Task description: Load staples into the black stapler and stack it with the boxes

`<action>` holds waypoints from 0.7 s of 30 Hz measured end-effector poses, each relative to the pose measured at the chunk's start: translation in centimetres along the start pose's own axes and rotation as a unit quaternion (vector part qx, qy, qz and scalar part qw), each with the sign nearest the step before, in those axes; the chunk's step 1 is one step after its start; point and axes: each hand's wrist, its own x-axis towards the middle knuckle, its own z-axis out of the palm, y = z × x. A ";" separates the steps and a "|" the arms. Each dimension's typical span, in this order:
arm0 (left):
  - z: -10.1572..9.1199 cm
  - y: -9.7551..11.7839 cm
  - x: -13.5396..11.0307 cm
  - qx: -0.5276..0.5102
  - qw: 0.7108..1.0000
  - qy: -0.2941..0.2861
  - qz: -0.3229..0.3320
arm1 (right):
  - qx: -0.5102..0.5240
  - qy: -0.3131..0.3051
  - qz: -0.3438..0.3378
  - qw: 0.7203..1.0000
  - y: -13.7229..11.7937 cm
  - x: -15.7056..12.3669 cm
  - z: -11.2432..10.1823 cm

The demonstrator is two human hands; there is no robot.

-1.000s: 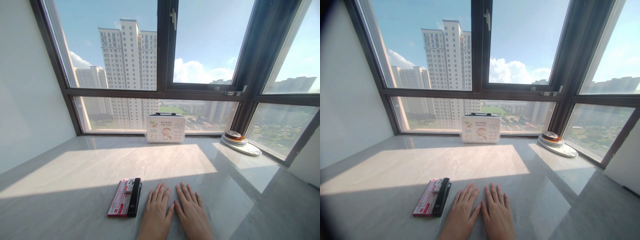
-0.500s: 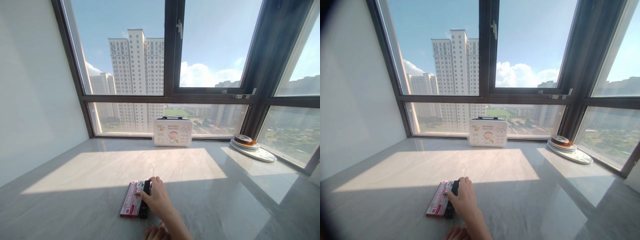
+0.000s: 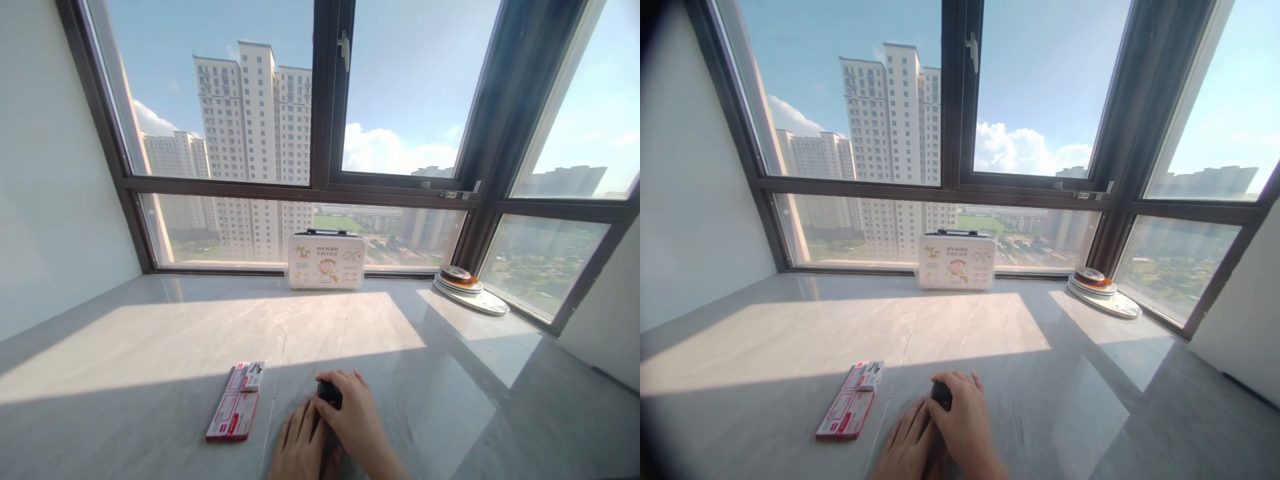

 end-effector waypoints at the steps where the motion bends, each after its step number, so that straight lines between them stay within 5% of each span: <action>1: 0.1 -0.1 -0.1 -0.002 1.000 -0.011 -0.009 | 0.012 0.019 0.007 1.000 -0.1 0.4 0.3; 4: -0.8 -0.3 -0.1 -0.003 0.998 -0.038 -0.054 | 0.134 0.036 0.041 0.990 0.0 1.9 0.9; 6: -1.7 -0.4 0.2 -0.006 0.996 -0.054 -0.071 | 0.279 0.048 0.069 0.957 0.4 2.9 0.8; 8: -2.3 -0.6 0.5 -0.011 0.995 -0.060 -0.077 | 0.430 0.096 0.090 0.893 1.2 3.4 0.3; 11: -2.1 -0.8 0.7 -0.004 0.996 -0.034 -0.086 | 0.620 0.172 0.121 0.755 3.1 3.2 -0.5; 13: -1.5 -0.9 0.8 0.011 0.996 0.000 -0.084 | 0.707 0.176 0.156 0.667 4.5 2.6 -1.1; 15: -1.0 -1.0 0.9 0.026 0.996 0.039 -0.080 | 0.755 0.154 0.182 0.611 5.6 1.7 -1.7; 18: -1.6 -1.3 0.7 0.041 0.988 0.102 -0.109 | 0.763 0.140 0.197 0.600 6.8 0.0 -2.5; 21: -3.4 -1.9 -0.3 0.083 0.962 0.159 -0.208 | 0.700 0.158 0.236 0.656 7.5 -2.2 -3.3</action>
